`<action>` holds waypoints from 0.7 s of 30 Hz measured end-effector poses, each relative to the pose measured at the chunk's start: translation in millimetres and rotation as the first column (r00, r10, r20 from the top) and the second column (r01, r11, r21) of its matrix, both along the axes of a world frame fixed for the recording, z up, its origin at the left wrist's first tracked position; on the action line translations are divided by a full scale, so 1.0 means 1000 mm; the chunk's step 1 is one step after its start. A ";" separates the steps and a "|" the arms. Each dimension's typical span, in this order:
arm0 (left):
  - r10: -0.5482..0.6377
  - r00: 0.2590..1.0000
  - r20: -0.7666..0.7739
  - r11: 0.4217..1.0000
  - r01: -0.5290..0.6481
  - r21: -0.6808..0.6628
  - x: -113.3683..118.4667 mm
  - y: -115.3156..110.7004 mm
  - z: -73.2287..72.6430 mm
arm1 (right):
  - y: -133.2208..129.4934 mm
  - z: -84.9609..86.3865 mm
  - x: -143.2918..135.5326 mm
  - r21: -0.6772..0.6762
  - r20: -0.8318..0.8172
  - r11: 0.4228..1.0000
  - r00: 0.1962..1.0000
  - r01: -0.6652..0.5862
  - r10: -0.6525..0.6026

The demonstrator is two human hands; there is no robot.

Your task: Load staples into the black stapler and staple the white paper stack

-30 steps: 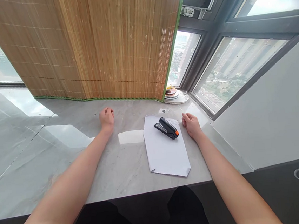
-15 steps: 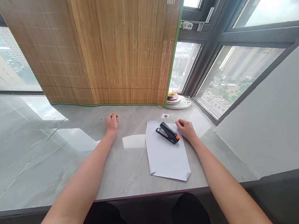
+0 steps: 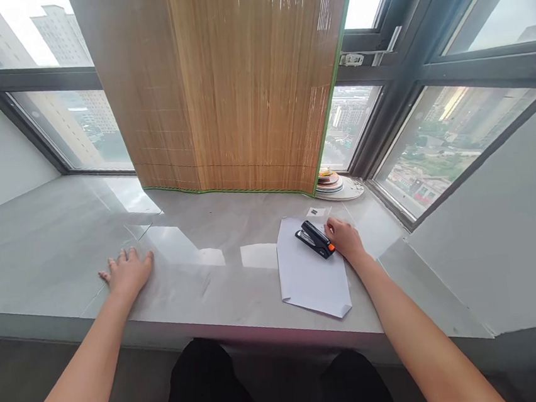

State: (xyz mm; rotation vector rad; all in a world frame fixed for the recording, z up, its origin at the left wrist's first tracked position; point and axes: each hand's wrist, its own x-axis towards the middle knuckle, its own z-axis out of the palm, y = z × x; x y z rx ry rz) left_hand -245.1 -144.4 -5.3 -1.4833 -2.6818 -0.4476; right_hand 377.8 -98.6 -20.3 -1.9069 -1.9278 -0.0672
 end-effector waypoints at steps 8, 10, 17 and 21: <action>-0.022 0.998 -0.067 1.000 0.023 0.010 0.006 -0.014 -0.007 | 0.042 -0.008 -0.013 -0.167 0.200 0.975 0.963 -0.147 0.180; -0.002 0.998 -0.059 1.000 0.001 -0.018 0.012 -0.016 -0.004 | 0.057 -0.018 -0.019 -0.232 0.255 0.962 0.945 -0.145 0.204; 0.011 1.000 0.004 0.999 -0.011 -0.035 0.012 -0.020 -0.002 | 0.075 -0.021 -0.132 -0.262 0.196 0.950 0.954 -0.171 0.226; 0.001 1.000 0.015 0.999 -0.001 -0.032 0.006 -0.018 -0.006 | 0.073 -0.006 -0.240 -0.221 0.063 0.939 0.957 -0.263 0.282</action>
